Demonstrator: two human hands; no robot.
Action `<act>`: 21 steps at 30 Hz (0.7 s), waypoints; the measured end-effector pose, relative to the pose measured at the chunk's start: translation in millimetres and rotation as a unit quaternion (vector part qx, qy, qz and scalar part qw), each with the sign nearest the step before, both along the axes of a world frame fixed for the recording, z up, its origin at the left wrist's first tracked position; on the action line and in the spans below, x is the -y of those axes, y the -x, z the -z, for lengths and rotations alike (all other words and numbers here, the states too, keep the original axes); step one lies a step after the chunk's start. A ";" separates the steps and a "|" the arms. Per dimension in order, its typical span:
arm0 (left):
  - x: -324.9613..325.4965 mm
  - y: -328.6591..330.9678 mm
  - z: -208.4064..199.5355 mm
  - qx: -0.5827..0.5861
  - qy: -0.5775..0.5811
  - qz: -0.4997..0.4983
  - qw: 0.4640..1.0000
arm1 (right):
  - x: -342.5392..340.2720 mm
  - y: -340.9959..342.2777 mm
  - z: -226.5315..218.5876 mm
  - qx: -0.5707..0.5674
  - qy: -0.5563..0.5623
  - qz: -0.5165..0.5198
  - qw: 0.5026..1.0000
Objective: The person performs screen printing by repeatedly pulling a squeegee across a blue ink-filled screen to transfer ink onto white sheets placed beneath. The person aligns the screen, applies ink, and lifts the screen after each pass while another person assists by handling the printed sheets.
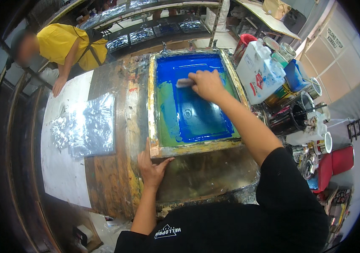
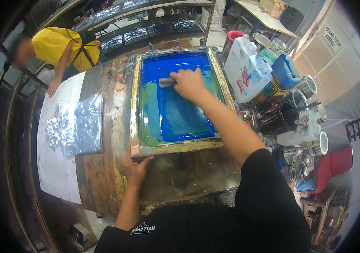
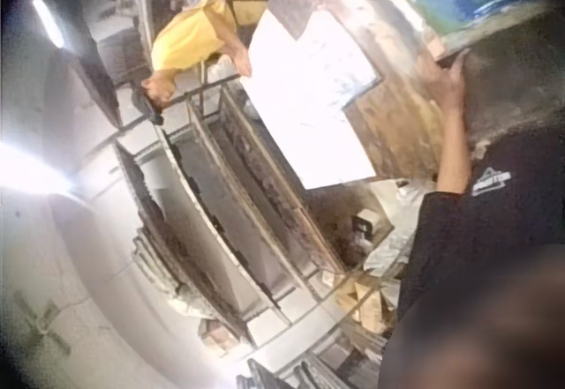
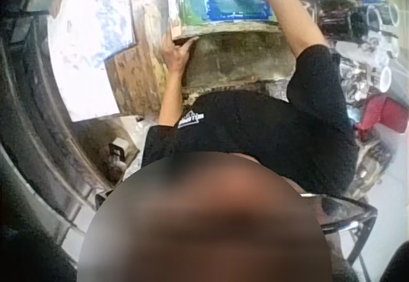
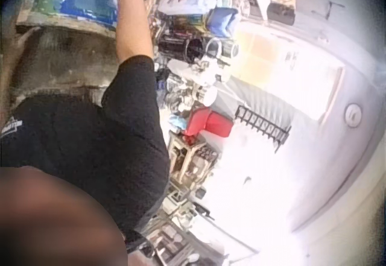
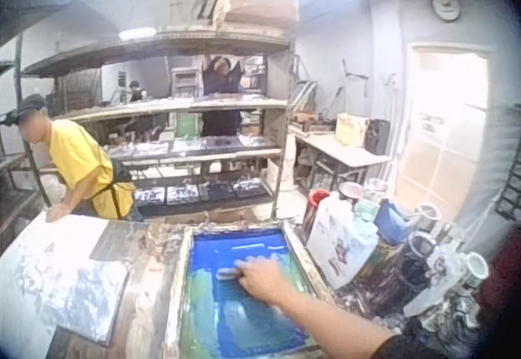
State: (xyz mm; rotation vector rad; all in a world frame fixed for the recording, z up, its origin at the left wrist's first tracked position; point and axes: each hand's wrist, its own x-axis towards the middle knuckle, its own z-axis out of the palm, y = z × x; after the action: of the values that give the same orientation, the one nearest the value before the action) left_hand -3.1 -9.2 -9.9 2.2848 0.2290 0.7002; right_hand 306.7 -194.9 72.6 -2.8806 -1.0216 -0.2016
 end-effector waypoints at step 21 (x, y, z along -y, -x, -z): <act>12.9 -77.2 -130.5 0.200 0.278 0.020 0.939 | 26.9 110.2 -162.1 0.250 -0.196 -0.039 0.947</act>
State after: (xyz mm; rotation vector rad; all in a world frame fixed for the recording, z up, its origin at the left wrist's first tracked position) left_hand 74.1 -22.1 120.5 1.5700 0.1594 0.9249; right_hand 196.5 -221.8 234.7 -2.4639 -1.0079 -1.0428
